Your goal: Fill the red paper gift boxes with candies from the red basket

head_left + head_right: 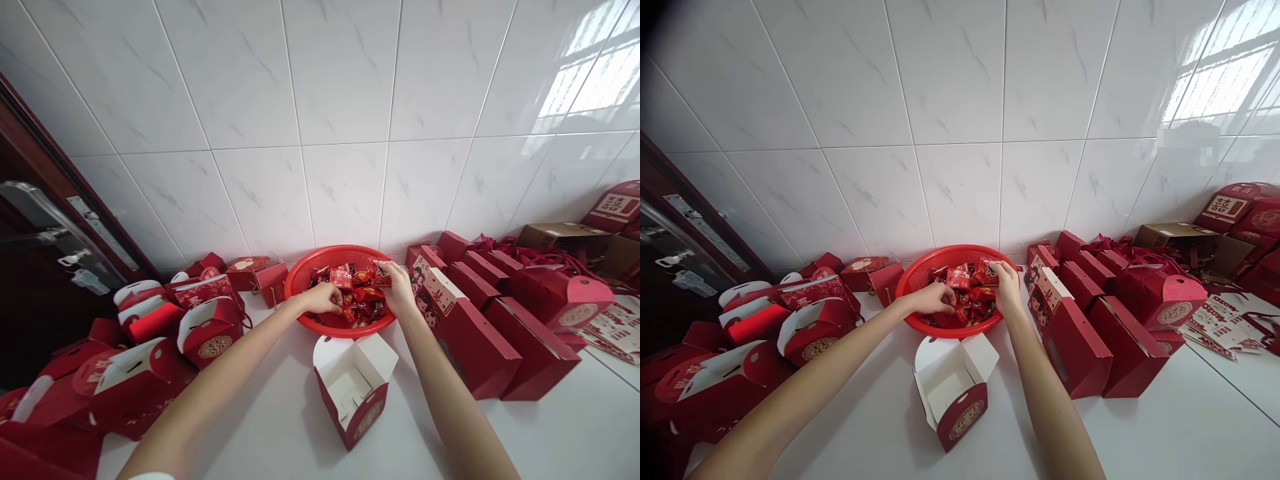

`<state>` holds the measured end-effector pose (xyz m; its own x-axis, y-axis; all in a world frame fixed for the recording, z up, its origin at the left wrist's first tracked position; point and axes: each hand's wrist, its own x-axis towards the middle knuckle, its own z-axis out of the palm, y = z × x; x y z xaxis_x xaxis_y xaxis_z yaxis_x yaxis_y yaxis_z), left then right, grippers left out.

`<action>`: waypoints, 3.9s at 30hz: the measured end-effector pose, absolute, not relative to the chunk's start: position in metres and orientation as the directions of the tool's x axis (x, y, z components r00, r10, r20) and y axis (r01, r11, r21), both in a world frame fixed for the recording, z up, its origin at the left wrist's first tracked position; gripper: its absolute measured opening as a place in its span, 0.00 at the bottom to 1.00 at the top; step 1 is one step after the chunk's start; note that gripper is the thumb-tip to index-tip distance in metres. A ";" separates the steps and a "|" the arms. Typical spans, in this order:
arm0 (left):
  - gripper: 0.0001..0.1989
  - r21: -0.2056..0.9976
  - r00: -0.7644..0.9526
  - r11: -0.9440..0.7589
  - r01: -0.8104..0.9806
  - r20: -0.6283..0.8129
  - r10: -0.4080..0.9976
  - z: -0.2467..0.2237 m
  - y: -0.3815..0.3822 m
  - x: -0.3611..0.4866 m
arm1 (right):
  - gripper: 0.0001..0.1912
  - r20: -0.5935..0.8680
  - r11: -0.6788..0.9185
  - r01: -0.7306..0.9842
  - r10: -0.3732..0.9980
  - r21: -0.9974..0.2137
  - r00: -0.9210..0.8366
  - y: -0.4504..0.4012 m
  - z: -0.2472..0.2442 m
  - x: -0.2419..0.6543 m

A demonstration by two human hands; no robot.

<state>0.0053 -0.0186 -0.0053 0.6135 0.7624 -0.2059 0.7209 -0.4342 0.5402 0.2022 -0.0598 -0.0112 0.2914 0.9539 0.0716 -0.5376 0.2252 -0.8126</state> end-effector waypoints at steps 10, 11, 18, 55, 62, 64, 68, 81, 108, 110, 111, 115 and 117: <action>0.14 0.739 0.584 -0.362 0.568 -0.053 0.810 -0.014 -0.012 0.003 | 0.10 0.072 0.228 -0.520 0.950 -0.823 0.303 -0.062 -0.009 0.203; 0.14 0.745 0.576 -0.358 0.563 -0.044 0.816 -0.015 -0.012 0.003 | 0.10 0.073 0.227 -0.519 0.951 -0.824 0.301 -0.062 -0.009 0.203; 0.11 0.762 0.534 -0.323 0.561 -0.034 0.845 -0.014 -0.014 0.003 | 0.10 0.085 0.233 -0.513 0.952 -0.826 0.294 -0.062 -0.010 0.204; 0.11 0.919 0.159 -0.392 -0.035 0.393 0.906 0.005 -0.135 -0.003 | 0.11 0.271 0.238 -0.147 0.921 -0.960 -0.280 -0.139 0.058 0.202; 0.08 0.847 0.191 -0.526 -0.078 0.530 0.826 0.009 -0.158 -0.005 | 0.11 0.317 0.310 -0.071 0.900 -0.948 -0.298 -0.159 0.063 0.206; 0.09 0.839 0.205 -0.541 -0.063 0.541 0.816 0.012 -0.163 -0.006 | 0.11 0.324 0.322 -0.060 0.895 -0.945 -0.306 -0.164 0.065 0.207; 0.14 0.879 0.297 -0.476 -0.013 0.458 0.838 0.015 -0.166 -0.012 | 0.10 0.352 0.381 0.034 0.883 -0.924 -0.311 -0.173 0.068 0.209; 0.12 0.803 0.331 -0.338 0.491 0.187 0.925 0.027 -0.166 -0.032 | 0.07 0.322 0.461 0.367 0.867 -0.808 -0.381 -0.176 0.067 0.207; 0.24 0.657 0.515 -0.257 0.709 -0.233 0.825 0.036 -0.176 -0.048 | 0.07 0.100 0.362 0.403 0.835 -0.840 -0.542 -0.165 0.055 0.197; 0.23 0.651 0.514 -0.256 0.715 -0.242 0.823 0.038 -0.177 -0.048 | 0.07 0.145 0.377 0.371 0.841 -0.849 -0.521 -0.165 0.055 0.198; 0.23 0.650 0.515 -0.257 0.715 -0.242 0.822 0.038 -0.177 -0.048 | 0.06 0.157 0.380 0.357 0.840 -0.853 -0.519 -0.164 0.055 0.199; 0.23 0.658 0.541 -0.284 0.697 -0.223 0.811 0.041 -0.177 -0.047 | 0.07 0.093 0.354 0.342 0.801 -0.871 -0.591 -0.163 0.051 0.195; 0.24 0.659 0.552 -0.294 0.692 -0.222 0.804 0.042 -0.177 -0.047 | 0.08 0.006 0.341 0.390 0.760 -0.855 -0.650 -0.162 0.048 0.193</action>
<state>-0.0474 -0.1770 0.0415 0.5521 0.8038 -0.2215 0.6920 -0.2936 0.6595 0.1931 -0.1619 0.0480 -0.6504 0.7596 0.0065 0.3898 0.3411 -0.8554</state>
